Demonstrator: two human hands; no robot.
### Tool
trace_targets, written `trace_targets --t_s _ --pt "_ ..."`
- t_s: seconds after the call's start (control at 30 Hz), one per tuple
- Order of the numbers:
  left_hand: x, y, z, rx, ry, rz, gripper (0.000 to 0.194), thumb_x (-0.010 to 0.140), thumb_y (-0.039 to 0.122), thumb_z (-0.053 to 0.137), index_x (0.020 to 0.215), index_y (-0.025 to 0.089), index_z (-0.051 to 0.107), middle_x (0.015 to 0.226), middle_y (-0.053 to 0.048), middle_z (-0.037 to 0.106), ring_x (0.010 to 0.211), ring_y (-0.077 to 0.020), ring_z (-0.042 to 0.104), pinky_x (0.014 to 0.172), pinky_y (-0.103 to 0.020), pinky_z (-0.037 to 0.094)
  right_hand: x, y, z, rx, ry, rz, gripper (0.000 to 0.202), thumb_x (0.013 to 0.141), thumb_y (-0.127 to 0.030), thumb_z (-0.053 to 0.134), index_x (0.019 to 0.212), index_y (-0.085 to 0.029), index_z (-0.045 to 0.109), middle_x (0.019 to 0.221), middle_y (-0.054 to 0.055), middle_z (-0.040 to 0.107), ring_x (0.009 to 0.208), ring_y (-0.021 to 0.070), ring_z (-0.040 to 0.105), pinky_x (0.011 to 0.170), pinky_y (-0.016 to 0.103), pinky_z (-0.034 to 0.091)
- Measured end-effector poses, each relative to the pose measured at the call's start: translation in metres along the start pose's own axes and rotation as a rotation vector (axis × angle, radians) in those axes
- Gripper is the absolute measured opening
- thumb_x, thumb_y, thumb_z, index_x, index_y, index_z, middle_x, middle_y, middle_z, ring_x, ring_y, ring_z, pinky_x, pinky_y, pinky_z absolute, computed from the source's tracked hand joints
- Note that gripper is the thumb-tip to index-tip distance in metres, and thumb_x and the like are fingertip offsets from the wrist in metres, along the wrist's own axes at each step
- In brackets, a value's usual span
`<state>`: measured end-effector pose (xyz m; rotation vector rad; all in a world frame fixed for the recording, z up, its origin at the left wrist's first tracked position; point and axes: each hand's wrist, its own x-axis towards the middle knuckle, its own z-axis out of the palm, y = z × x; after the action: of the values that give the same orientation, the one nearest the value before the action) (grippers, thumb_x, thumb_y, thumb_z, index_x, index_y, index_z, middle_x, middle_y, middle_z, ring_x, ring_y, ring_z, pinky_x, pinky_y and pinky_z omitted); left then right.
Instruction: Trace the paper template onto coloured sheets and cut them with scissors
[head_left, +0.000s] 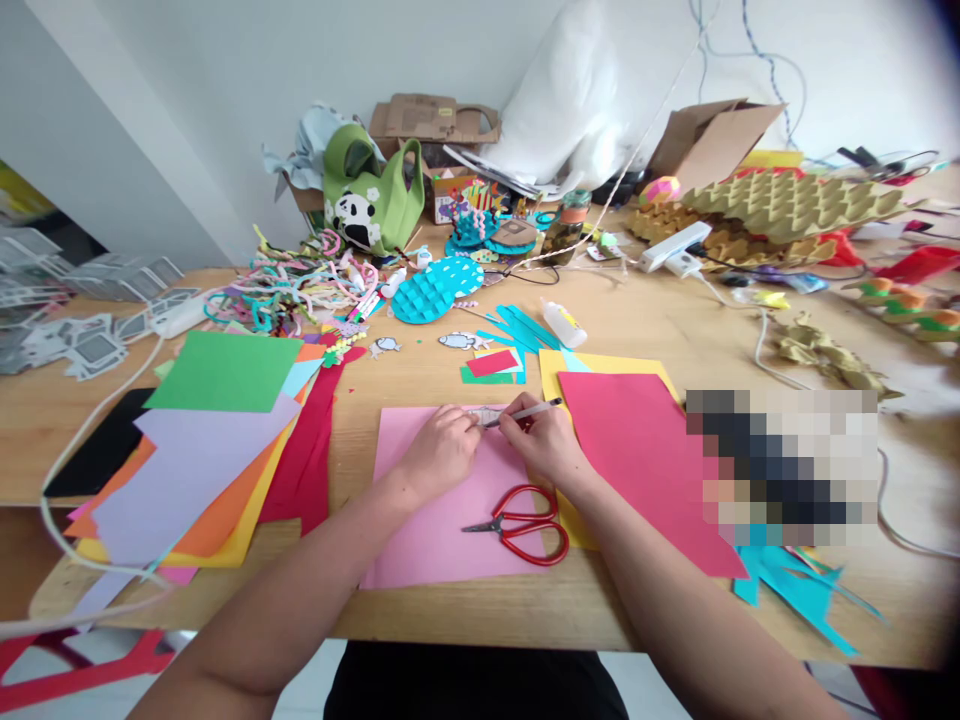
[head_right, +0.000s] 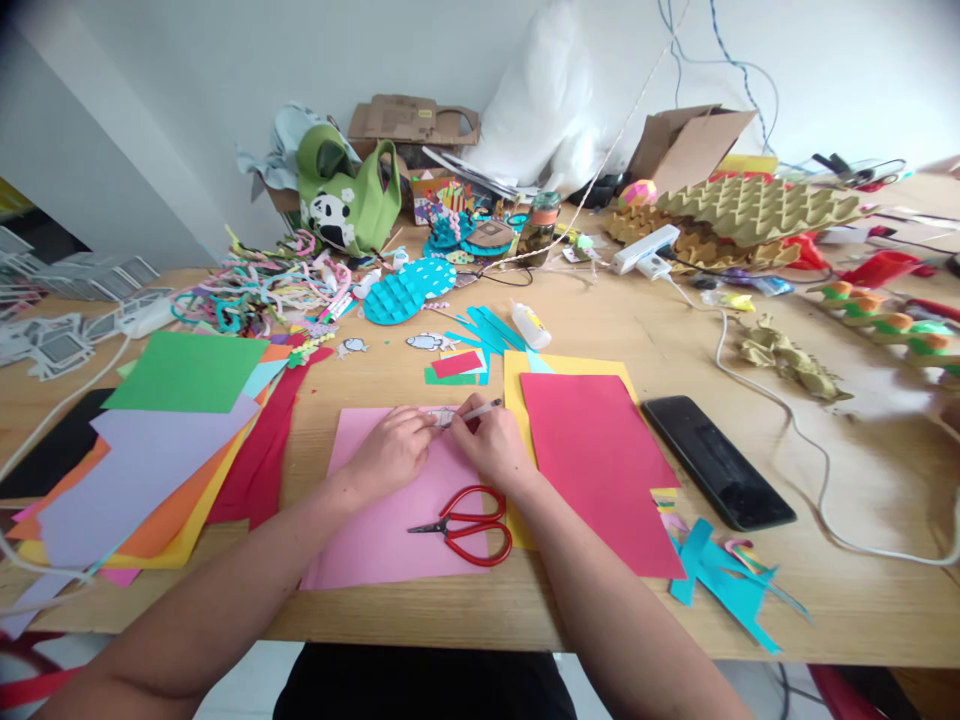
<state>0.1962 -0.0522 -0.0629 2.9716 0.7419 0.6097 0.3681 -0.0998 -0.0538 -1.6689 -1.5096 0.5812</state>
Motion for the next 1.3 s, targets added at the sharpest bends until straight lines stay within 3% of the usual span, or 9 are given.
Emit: trace_targets --t_s 0.77,1.0,1.3 --pt "0.0 0.0 -0.001 -0.01 0.003 0.003 0.021 0.081 0.005 0.051 0.09 0.011 0.069 0.094 -0.012 0.07 0.097 -0.022 0.062 0.096 -0.039 0.046 -0.001 -0.002 -0.001 -0.04 0.019 -0.027 0.013 0.076 -0.03 0.053 0.067 -0.021 0.053 0.052 -0.002 0.056 0.047 0.0129 0.05 0.047 0.024 0.035" --pt "0.001 -0.001 0.0 -0.002 -0.033 -0.009 0.021 0.083 0.006 0.049 0.092 0.013 0.067 0.094 -0.011 0.069 0.097 -0.0211 0.061 0.093 -0.038 0.046 0.002 -0.004 -0.011 0.069 0.176 0.023 0.01 0.073 -0.025 0.054 0.065 -0.02 0.054 0.056 -0.002 0.058 0.049 0.0122 0.052 0.048 0.023 0.037" --pt "0.007 0.003 -0.009 -0.006 -0.09 -0.057 0.016 0.081 0.006 0.049 0.084 0.014 0.063 0.084 -0.009 0.065 0.085 -0.0215 0.059 0.082 -0.036 0.047 0.007 0.003 -0.014 0.087 0.222 0.089 0.008 0.072 -0.025 0.055 0.066 -0.02 0.055 0.056 -0.001 0.06 0.05 0.0134 0.055 0.049 0.023 0.039"
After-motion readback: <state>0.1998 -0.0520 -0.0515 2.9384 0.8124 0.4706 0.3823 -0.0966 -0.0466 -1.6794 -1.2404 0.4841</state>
